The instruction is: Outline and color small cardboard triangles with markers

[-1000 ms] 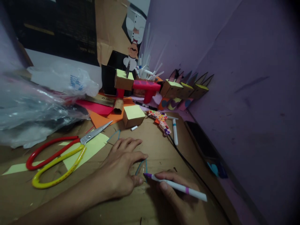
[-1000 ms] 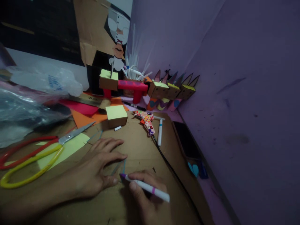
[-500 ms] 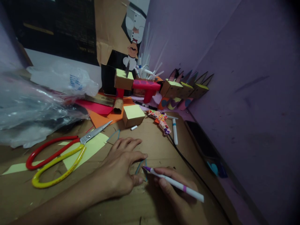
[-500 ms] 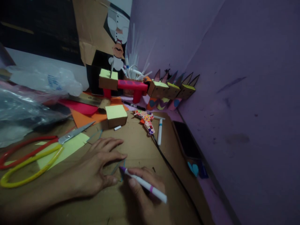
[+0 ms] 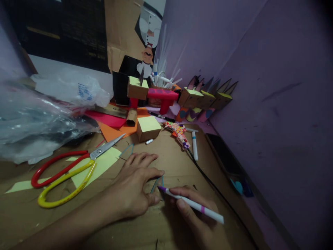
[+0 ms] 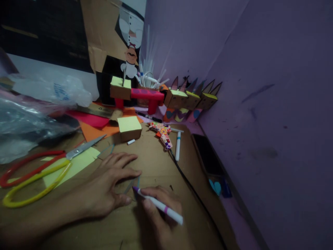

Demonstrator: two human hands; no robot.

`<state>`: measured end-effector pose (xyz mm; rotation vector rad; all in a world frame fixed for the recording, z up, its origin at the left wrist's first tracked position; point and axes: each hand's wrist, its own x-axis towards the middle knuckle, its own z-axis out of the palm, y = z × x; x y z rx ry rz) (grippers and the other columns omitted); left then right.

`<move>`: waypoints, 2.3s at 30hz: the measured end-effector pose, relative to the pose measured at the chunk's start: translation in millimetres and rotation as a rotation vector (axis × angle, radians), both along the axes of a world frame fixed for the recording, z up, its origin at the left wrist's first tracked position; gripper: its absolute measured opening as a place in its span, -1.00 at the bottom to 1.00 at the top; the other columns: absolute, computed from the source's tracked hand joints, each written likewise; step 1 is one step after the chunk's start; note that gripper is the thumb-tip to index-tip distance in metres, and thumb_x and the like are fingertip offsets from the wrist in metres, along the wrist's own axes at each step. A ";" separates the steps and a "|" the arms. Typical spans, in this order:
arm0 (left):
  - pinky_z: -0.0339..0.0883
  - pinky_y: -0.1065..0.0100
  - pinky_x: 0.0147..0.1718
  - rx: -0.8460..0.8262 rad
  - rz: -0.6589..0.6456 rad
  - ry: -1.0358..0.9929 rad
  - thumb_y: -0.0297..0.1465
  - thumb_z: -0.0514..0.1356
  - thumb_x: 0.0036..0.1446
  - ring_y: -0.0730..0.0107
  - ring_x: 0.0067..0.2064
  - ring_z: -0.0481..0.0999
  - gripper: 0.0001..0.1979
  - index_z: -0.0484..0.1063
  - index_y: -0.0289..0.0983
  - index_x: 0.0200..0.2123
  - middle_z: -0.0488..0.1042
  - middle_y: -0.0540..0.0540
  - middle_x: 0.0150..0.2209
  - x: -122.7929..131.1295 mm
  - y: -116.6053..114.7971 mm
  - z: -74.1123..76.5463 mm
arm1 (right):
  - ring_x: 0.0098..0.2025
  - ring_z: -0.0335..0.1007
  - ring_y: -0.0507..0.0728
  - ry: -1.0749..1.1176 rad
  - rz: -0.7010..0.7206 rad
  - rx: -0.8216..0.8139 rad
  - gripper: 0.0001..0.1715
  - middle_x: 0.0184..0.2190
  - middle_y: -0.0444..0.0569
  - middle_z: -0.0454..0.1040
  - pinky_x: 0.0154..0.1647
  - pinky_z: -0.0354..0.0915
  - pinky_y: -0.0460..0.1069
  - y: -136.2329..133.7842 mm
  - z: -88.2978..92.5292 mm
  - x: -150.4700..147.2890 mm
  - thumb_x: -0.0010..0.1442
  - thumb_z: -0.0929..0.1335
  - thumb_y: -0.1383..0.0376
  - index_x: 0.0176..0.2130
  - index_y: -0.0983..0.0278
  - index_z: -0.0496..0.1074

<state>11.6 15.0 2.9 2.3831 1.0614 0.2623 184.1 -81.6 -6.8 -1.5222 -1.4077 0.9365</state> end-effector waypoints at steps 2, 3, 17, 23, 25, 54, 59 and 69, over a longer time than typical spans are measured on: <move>-0.08 -0.03 0.06 -0.009 -0.026 0.022 -0.22 0.29 -0.24 0.04 0.14 0.05 -0.46 0.35 0.03 -0.07 0.13 -0.02 0.16 -1.1 2.6 4.8 | -0.33 0.44 0.16 -0.037 0.013 0.008 -0.78 -0.39 -0.02 0.53 -0.30 0.32 -0.01 -0.7 -0.9 1.2 0.11 0.29 0.22 -0.27 0.19 0.49; -0.07 -0.02 0.05 -0.006 -0.044 0.028 -0.22 0.26 -0.18 0.06 0.13 0.06 -0.51 0.35 0.03 -0.08 0.15 0.00 0.15 -1.3 4.7 7.0 | -0.33 0.44 0.15 -0.044 0.018 0.009 -0.79 -0.39 -0.02 0.52 -0.31 0.31 -0.02 -1.2 -1.2 1.6 0.11 0.29 0.23 -0.28 0.20 0.49; 0.06 0.17 -0.14 0.158 -0.014 -0.122 -0.30 0.22 -0.11 0.29 -0.16 0.25 -0.91 0.41 -0.19 -0.51 0.34 0.04 -0.22 19.2 28.1 -7.1 | -0.36 0.43 0.11 -0.009 0.044 0.040 -0.81 -0.42 -0.06 0.51 -0.36 0.27 -0.06 -0.8 1.6 1.4 0.11 0.29 0.28 -0.28 0.20 0.49; 0.05 0.16 -0.13 0.172 -0.016 -0.117 -0.32 0.26 -0.17 0.28 -0.16 0.23 -0.87 0.37 -0.20 -0.50 0.32 0.04 -0.22 19.5 28.4 -9.3 | -0.47 0.39 0.09 0.054 0.016 0.180 -0.79 -0.53 -0.06 0.47 -0.47 0.26 -0.08 -1.2 1.3 2.6 0.10 0.29 0.27 -0.37 0.23 0.52; 0.04 0.15 -0.13 0.178 -0.012 -0.119 -0.32 0.26 -0.17 0.27 -0.16 0.22 -0.86 0.37 -0.20 -0.50 0.32 0.04 -0.22 19.3 28.5 -11.0 | -0.52 0.37 0.07 0.073 -0.104 0.151 -0.76 -0.57 -0.06 0.45 -0.55 0.25 -0.10 -2.4 -1.8 2.0 0.11 0.27 0.24 -0.39 0.25 0.51; 0.05 0.14 -0.14 0.191 -0.021 -0.162 -0.33 0.28 -0.20 0.26 -0.16 0.23 -0.85 0.37 -0.20 -0.51 0.32 0.03 -0.24 17.1 27.4 -13.8 | -0.64 0.30 0.02 0.020 -0.149 0.170 -0.93 -0.67 -0.14 0.40 -0.64 0.17 -0.13 -16.2 -1.6 1.5 -0.06 0.37 0.34 -0.53 0.24 0.48; 0.04 0.14 -0.13 0.193 -0.021 -0.166 -0.33 0.27 -0.19 0.27 -0.16 0.23 -0.85 0.37 -0.20 -0.50 0.32 0.03 -0.24 17.0 28.0 -13.9 | -0.63 0.30 0.02 0.002 -0.234 0.170 -0.92 -0.65 -0.13 0.41 -0.63 0.18 -0.14 -12.6 -2.1 0.1 -0.03 0.36 0.31 -0.49 0.22 0.50; 0.05 0.14 -0.14 0.194 -0.025 -0.158 -0.33 0.26 -0.18 0.26 -0.16 0.23 -0.87 0.37 -0.20 -0.50 0.32 0.03 -0.24 17.4 27.5 -12.6 | -0.59 0.34 0.06 -0.042 -0.086 0.088 -0.82 -0.64 -0.08 0.42 -0.58 0.21 -0.10 -15.9 0.9 2.8 0.01 0.34 0.25 -0.54 0.26 0.48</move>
